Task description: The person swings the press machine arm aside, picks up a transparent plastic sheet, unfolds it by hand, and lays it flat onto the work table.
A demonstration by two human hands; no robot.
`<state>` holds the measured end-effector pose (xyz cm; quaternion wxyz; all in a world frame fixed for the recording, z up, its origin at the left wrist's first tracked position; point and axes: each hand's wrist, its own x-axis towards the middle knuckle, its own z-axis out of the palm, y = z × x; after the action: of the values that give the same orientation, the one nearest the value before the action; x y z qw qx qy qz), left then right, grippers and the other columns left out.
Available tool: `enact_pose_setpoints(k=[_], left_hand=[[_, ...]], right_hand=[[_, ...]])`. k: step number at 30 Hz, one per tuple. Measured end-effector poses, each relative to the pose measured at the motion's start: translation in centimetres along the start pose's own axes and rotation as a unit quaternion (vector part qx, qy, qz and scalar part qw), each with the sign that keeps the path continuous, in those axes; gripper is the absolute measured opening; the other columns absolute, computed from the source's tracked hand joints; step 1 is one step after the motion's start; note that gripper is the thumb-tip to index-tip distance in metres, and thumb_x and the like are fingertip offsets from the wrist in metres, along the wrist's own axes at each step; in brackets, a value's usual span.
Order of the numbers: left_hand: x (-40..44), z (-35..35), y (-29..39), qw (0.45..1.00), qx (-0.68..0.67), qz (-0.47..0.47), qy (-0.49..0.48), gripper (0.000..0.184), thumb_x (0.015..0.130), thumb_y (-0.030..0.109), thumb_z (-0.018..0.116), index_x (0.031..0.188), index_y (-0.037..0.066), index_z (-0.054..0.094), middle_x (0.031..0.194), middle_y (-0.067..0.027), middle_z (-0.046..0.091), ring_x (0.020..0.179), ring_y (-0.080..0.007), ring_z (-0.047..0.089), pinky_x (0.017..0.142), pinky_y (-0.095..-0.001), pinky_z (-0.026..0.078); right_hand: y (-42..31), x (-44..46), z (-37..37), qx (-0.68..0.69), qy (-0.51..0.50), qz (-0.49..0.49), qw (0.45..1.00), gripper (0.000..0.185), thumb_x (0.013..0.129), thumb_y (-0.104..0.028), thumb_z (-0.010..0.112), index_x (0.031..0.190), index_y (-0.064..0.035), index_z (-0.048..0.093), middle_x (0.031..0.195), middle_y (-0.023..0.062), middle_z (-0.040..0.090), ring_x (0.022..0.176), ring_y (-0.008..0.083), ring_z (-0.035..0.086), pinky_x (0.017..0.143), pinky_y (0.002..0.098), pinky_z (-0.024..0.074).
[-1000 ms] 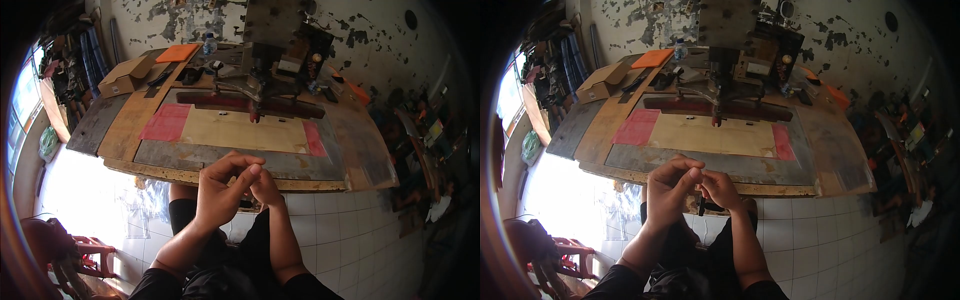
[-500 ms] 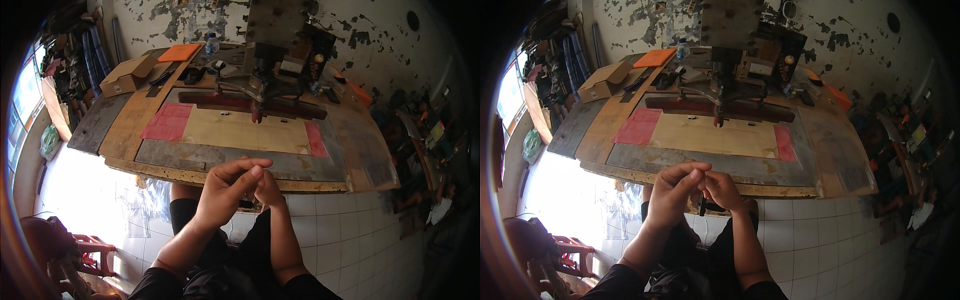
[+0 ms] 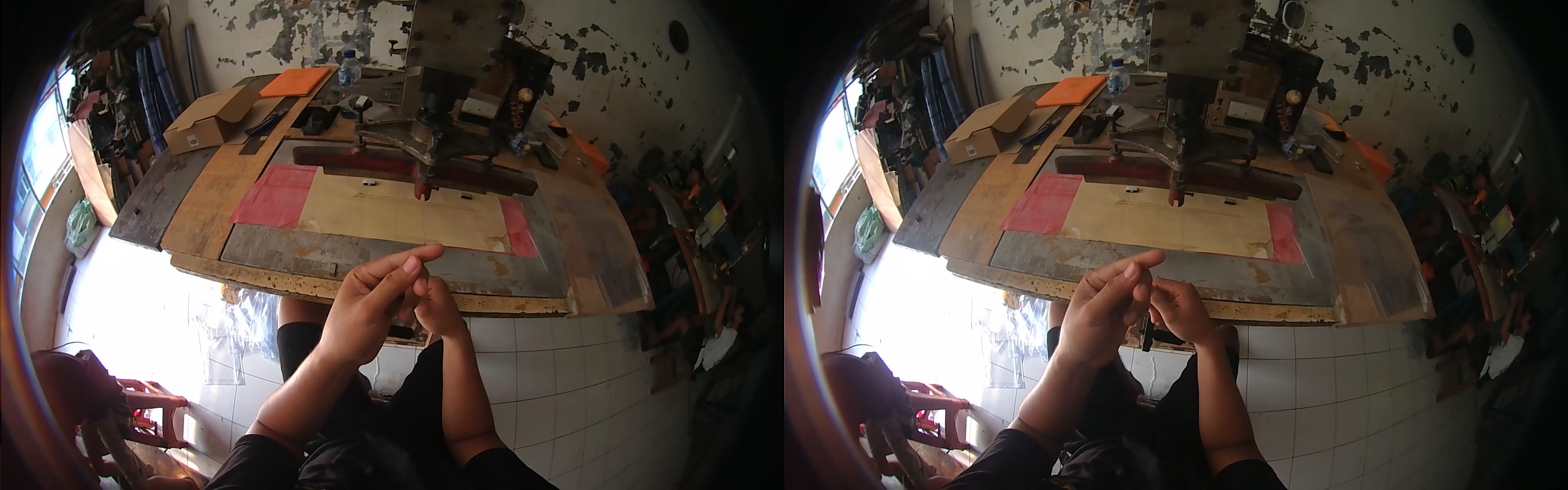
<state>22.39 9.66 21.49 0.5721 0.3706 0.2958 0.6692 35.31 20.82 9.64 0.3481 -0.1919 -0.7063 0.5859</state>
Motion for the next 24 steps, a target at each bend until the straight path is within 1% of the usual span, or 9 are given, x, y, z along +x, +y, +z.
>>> enact_pose_setpoints(k=[6,8,11,12,14,16,20,22,24], left_hand=[[0.3,-0.1,-0.1,1.000,0.000,0.011,0.003,0.038,0.107,0.021,0.054,0.133,-0.004,0.064,0.085,0.0008,0.061,0.065,-0.0061,0.047,0.063,-0.0202,0.040],[0.7,-0.6,0.2,0.989,0.121,0.061,0.049,0.034,0.106,0.023,0.057,0.123,-0.003,0.070,0.081,0.0011,0.063,0.066,-0.0059,0.050,0.064,-0.0199,0.040],[2.4,-3.9,0.6,0.908,0.307,0.202,0.201,0.026,0.103,0.022,0.062,0.112,0.000,0.076,0.078,0.0003,0.066,0.066,-0.0065,0.055,0.064,-0.0222,0.043],[3.1,-5.8,1.2,0.861,0.369,0.243,0.251,0.024,0.102,0.020,0.064,0.111,0.002,0.077,0.078,-0.0007,0.067,0.066,-0.0074,0.056,0.064,-0.0235,0.044],[4.9,-12.6,2.5,0.714,0.536,0.320,0.317,0.016,0.098,0.021,0.069,0.104,0.007,0.077,0.082,-0.0008,0.071,0.067,-0.0100,0.060,0.063,-0.0262,0.047],[5.6,-17.8,4.4,0.662,0.581,0.300,0.366,0.014,0.096,0.019,0.071,0.096,0.006,0.074,0.087,-0.0034,0.071,0.073,-0.0151,0.063,0.067,-0.0304,0.050],[5.1,-22.7,4.0,0.601,0.624,0.331,0.373,0.016,0.094,0.020,0.072,0.090,0.005,0.070,0.093,-0.0071,0.070,0.083,-0.0216,0.066,0.073,-0.0350,0.051],[4.5,-24.5,2.4,0.624,0.660,0.221,0.356,0.016,0.094,0.019,0.071,0.091,0.003,0.070,0.098,-0.0113,0.068,0.091,-0.0263,0.066,0.079,-0.0392,0.051],[4.4,-24.8,2.4,0.597,0.713,0.200,0.307,0.017,0.094,0.020,0.069,0.092,0.003,0.070,0.096,-0.0134,0.068,0.093,-0.0293,0.065,0.083,-0.0415,0.050]], right_hand=[[-0.1,0.0,0.2,0.010,0.010,0.015,1.000,0.038,0.108,-0.033,0.056,0.082,-0.0052,0.063,0.062,-0.0012,0.058,0.052,0.0051,0.051,0.048,0.0235,0.0400],[0.3,0.2,0.2,0.016,0.008,0.038,0.999,0.040,0.107,-0.034,0.056,0.082,-0.0052,0.063,0.061,-0.0011,0.057,0.052,0.0051,0.051,0.048,0.0233,0.0399],[-0.5,0.2,0.0,0.017,-0.005,0.078,0.997,0.043,0.107,-0.037,0.056,0.081,-0.0049,0.062,0.061,-0.0009,0.056,0.053,0.0053,0.052,0.051,0.0227,0.0414],[-1.2,0.1,-0.1,0.012,-0.019,0.095,0.995,0.044,0.107,-0.039,0.056,0.081,-0.0046,0.062,0.061,-0.0008,0.056,0.055,0.0056,0.053,0.053,0.0224,0.0429],[-2.5,0.1,0.1,0.005,-0.015,0.105,0.994,0.043,0.108,-0.038,0.056,0.081,-0.0048,0.062,0.061,-0.0011,0.056,0.055,0.0055,0.052,0.053,0.0223,0.0423],[-2.6,0.0,0.1,-0.001,-0.011,0.113,0.994,0.042,0.108,-0.036,0.056,0.080,-0.0051,0.062,0.061,-0.0014,0.056,0.054,0.0054,0.052,0.052,0.0222,0.0417],[-1.1,0.1,0.0,-0.003,-0.016,0.071,0.997,0.044,0.107,-0.039,0.057,0.080,-0.0041,0.064,0.059,-0.0010,0.056,0.051,0.0050,0.051,0.050,0.0231,0.0408],[-0.6,0.3,0.1,0.004,-0.015,0.060,0.998,0.044,0.107,-0.038,0.057,0.080,-0.0041,0.064,0.059,-0.0011,0.056,0.052,0.0049,0.051,0.050,0.0233,0.0412],[-0.3,0.1,0.3,-0.001,-0.010,0.054,0.998,0.044,0.107,-0.038,0.058,0.080,-0.0035,0.064,0.058,-0.0012,0.056,0.052,0.0047,0.052,0.051,0.0235,0.0417]])
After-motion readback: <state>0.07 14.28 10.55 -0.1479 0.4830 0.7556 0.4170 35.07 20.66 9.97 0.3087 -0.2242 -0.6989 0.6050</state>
